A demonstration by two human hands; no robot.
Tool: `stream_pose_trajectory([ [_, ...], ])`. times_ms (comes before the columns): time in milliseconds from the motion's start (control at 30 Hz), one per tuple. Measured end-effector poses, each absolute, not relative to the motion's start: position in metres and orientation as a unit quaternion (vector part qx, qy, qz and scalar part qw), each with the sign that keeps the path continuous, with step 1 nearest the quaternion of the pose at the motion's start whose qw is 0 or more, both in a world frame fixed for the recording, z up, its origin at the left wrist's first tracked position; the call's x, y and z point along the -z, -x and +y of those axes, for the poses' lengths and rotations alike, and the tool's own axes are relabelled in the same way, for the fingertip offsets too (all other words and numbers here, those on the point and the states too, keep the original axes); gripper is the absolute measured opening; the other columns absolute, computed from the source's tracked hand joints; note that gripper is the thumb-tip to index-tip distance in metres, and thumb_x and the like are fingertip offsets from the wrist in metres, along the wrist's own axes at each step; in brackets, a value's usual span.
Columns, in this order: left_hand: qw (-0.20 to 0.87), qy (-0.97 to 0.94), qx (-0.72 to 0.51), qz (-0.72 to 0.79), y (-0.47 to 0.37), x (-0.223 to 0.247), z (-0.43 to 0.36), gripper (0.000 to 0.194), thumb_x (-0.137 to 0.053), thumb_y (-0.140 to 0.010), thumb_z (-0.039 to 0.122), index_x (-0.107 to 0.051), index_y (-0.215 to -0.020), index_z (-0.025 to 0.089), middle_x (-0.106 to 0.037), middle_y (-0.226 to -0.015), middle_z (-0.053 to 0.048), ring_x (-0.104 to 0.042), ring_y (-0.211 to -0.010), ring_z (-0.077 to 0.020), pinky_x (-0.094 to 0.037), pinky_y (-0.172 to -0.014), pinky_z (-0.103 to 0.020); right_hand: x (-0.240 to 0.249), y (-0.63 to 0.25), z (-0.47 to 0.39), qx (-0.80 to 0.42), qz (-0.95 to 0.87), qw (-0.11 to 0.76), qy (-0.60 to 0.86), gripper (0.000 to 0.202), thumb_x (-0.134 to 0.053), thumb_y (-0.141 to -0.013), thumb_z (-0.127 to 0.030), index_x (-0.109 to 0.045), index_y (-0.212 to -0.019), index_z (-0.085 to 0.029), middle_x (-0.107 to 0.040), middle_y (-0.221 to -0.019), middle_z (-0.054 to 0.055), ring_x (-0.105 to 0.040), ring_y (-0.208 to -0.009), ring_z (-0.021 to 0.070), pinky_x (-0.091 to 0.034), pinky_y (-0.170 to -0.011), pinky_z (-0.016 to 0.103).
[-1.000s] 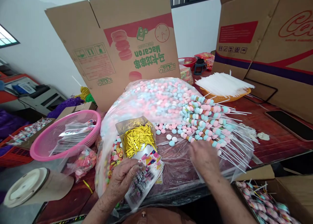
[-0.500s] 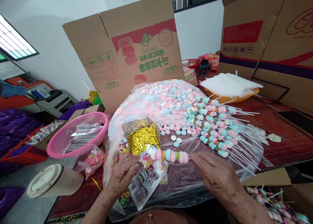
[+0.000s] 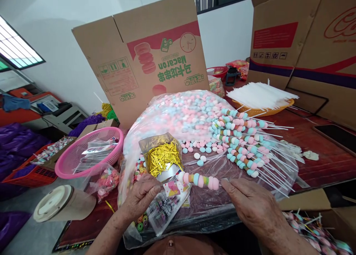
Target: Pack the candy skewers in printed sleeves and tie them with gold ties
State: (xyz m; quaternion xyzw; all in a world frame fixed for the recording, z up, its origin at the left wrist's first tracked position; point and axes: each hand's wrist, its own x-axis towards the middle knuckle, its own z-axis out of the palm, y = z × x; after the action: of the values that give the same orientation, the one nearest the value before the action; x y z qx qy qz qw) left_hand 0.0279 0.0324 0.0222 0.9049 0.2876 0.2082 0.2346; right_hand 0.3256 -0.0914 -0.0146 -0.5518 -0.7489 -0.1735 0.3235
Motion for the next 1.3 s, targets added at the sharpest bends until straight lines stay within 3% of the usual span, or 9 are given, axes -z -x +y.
stream_pose_trajectory([
  [300,0.340,-0.829,-0.255,0.363,-0.032,-0.020,0.031,0.044,-0.037,-0.088,0.044,-0.065,-0.068,0.018,-0.059,-0.060,-0.002,-0.052,-0.059,-0.0132,-0.041,-0.060,-0.025,0.027,-0.310,-0.097,0.168,-0.740,0.339,0.556,0.034,-0.043,-0.083,-0.006,-0.063,-0.106,-0.020,-0.070,-0.088,0.007,-0.065,-0.080,0.0178,-0.049,-0.073,0.028],
  [633,0.332,-0.859,-0.218,0.324,-0.033,-0.025,0.035,0.043,-0.035,-0.089,0.039,-0.049,-0.055,0.017,-0.046,-0.055,0.001,-0.044,-0.057,-0.0115,-0.036,-0.058,-0.024,0.033,-0.314,-0.099,0.140,-0.730,0.348,0.572,0.029,-0.046,-0.085,-0.012,-0.063,-0.107,-0.018,-0.069,-0.088,0.008,-0.065,-0.080,0.0175,-0.050,-0.072,0.027],
  [867,0.306,-0.852,-0.211,0.368,-0.032,-0.018,0.037,0.047,-0.033,-0.089,0.041,-0.049,-0.052,0.017,-0.043,-0.051,0.002,-0.041,-0.052,-0.0111,-0.033,-0.053,-0.024,0.036,-0.309,-0.100,0.166,-0.754,0.329,0.544,0.036,-0.040,-0.082,-0.004,-0.065,-0.102,-0.021,-0.070,-0.084,0.007,-0.065,-0.075,0.0171,-0.050,-0.069,0.029],
  [967,0.229,-0.896,-0.157,0.346,-0.034,-0.020,0.039,0.045,-0.035,-0.090,0.036,-0.047,-0.050,0.017,-0.043,-0.048,0.003,-0.041,-0.051,-0.0113,-0.035,-0.060,-0.026,0.037,-0.309,-0.101,0.160,-0.760,0.327,0.539,0.037,-0.039,-0.082,-0.005,-0.066,-0.101,-0.022,-0.070,-0.083,0.006,-0.064,-0.075,0.0166,-0.050,-0.069,0.028],
  [1067,0.128,-0.944,-0.106,0.285,-0.042,-0.032,0.043,0.038,-0.039,-0.089,0.032,-0.054,-0.056,0.018,-0.052,-0.052,0.001,-0.047,-0.058,-0.0137,-0.035,-0.083,-0.037,0.036,-0.300,-0.097,0.116,-0.769,0.340,0.529,0.033,-0.039,-0.083,-0.007,-0.066,-0.098,-0.021,-0.069,-0.080,0.007,-0.064,-0.071,0.0151,-0.050,-0.064,0.024],
  [1200,0.053,-0.962,-0.097,0.248,-0.056,-0.052,0.049,0.033,-0.042,-0.088,0.031,-0.060,-0.062,0.021,-0.061,-0.058,-0.001,-0.053,-0.067,-0.0168,-0.018,-0.100,-0.051,0.037,-0.276,-0.087,-0.010,-0.754,0.373,0.541,0.030,-0.038,-0.087,-0.011,-0.064,-0.099,-0.019,-0.066,-0.073,0.006,-0.062,-0.064,0.0131,-0.049,-0.056,0.020],
  [1300,0.063,-0.946,-0.186,0.259,-0.061,-0.052,0.053,0.018,-0.052,-0.083,0.034,-0.064,-0.074,0.024,-0.068,-0.084,-0.003,-0.055,-0.091,-0.0227,-0.004,-0.103,-0.056,0.040,-0.256,-0.080,-0.105,-0.708,0.439,0.542,0.026,-0.040,-0.088,-0.016,-0.064,-0.095,-0.020,-0.066,-0.075,0.005,-0.063,-0.067,0.0134,-0.050,-0.059,0.021],
])
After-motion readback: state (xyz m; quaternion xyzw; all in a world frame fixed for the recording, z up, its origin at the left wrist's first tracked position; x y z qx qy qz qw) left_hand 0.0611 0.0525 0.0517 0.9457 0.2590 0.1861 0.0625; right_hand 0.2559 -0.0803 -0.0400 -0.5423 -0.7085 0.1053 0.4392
